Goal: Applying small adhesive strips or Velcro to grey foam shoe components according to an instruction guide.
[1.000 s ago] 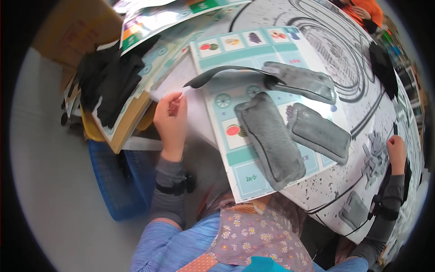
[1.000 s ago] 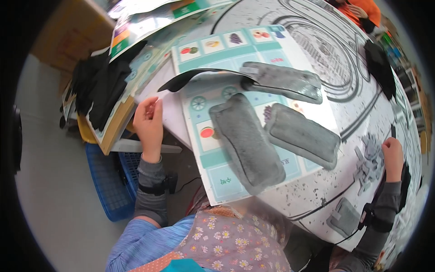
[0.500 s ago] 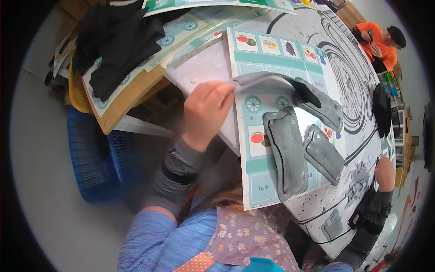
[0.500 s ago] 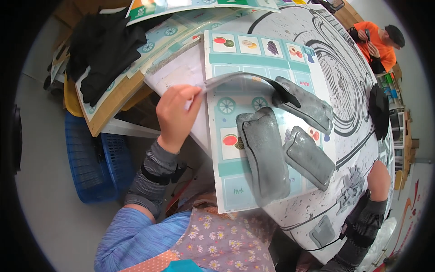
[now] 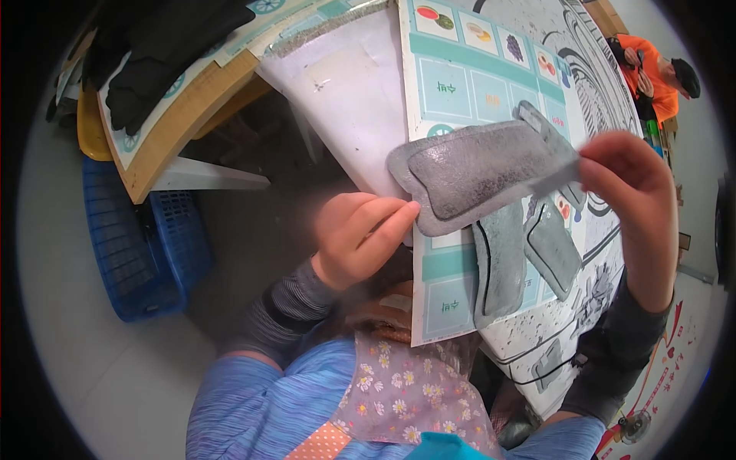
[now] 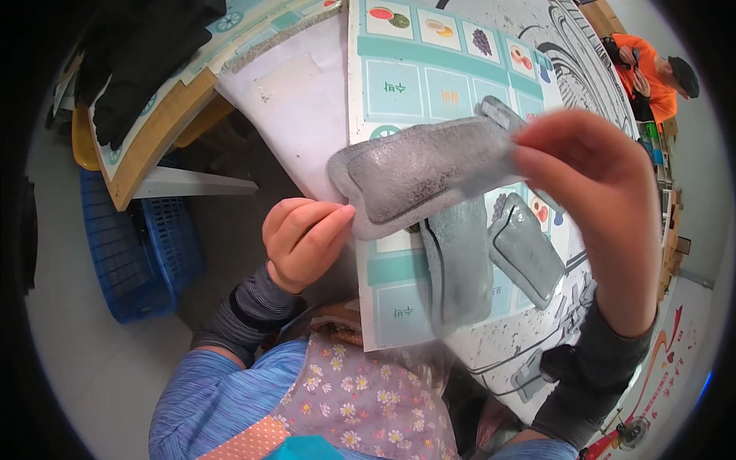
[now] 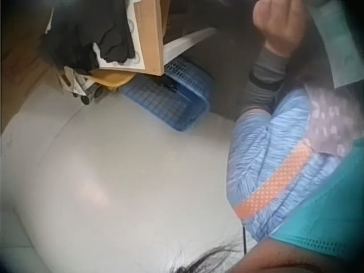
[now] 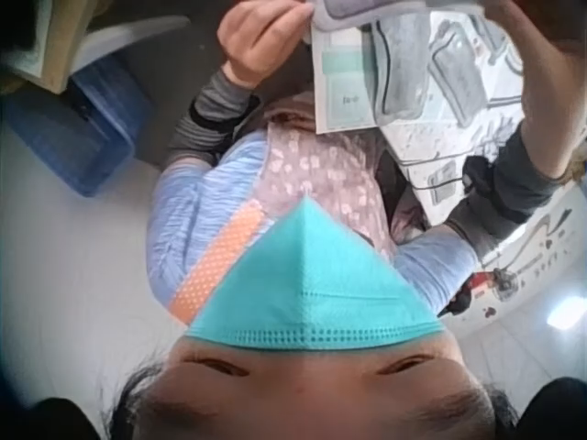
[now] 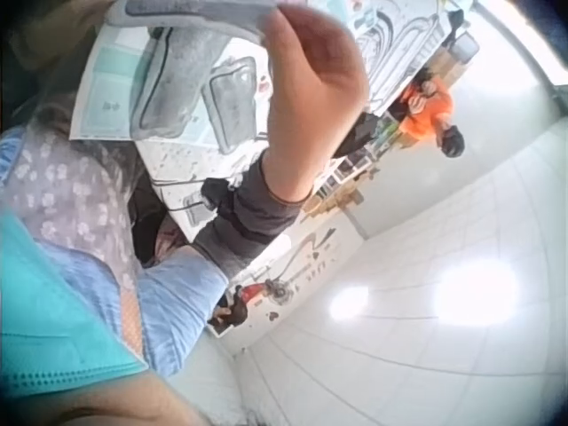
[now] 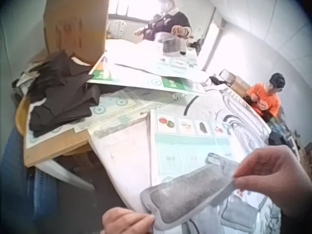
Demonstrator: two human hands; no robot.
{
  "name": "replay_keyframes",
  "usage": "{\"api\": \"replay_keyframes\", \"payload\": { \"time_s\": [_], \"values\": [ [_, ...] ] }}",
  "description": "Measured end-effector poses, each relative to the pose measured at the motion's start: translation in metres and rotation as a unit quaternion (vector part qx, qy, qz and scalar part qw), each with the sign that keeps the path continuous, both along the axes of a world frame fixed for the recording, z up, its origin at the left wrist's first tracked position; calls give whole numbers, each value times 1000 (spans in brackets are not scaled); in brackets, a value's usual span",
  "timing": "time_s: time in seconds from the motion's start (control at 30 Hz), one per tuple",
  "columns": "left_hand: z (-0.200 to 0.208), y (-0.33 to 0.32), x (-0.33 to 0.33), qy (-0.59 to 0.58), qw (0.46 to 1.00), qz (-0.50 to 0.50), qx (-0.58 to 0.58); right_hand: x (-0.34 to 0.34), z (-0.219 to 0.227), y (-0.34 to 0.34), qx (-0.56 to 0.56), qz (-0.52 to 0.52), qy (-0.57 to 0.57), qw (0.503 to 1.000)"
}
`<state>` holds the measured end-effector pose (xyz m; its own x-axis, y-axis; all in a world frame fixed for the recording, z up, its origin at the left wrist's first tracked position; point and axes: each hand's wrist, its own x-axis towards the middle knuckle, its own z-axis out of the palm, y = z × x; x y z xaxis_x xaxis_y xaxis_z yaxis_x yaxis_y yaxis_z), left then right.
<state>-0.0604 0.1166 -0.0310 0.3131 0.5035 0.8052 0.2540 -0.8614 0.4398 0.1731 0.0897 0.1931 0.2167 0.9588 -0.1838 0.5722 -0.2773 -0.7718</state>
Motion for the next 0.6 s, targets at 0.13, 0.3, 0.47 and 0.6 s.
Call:
{"api": "replay_keyframes", "payload": {
  "time_s": [0.13, 0.3, 0.47, 0.6],
  "values": [
    [-3, -2, -2, -4, 1000, -16, 6, -37, -30, 33, -66, 79, 28, 994],
    [1, -7, -2, 16, 1000, 17, -14, -52, -59, 50, -105, 121, -45, 986],
    [-4, -7, -2, 6, 1000, 30, -6, -60, -71, 47, -112, 68, 2, 991],
    [0, -5, -4, 21, 999, 29, -1, -62, -71, 41, -119, 53, 42, 991]
  ]
}}
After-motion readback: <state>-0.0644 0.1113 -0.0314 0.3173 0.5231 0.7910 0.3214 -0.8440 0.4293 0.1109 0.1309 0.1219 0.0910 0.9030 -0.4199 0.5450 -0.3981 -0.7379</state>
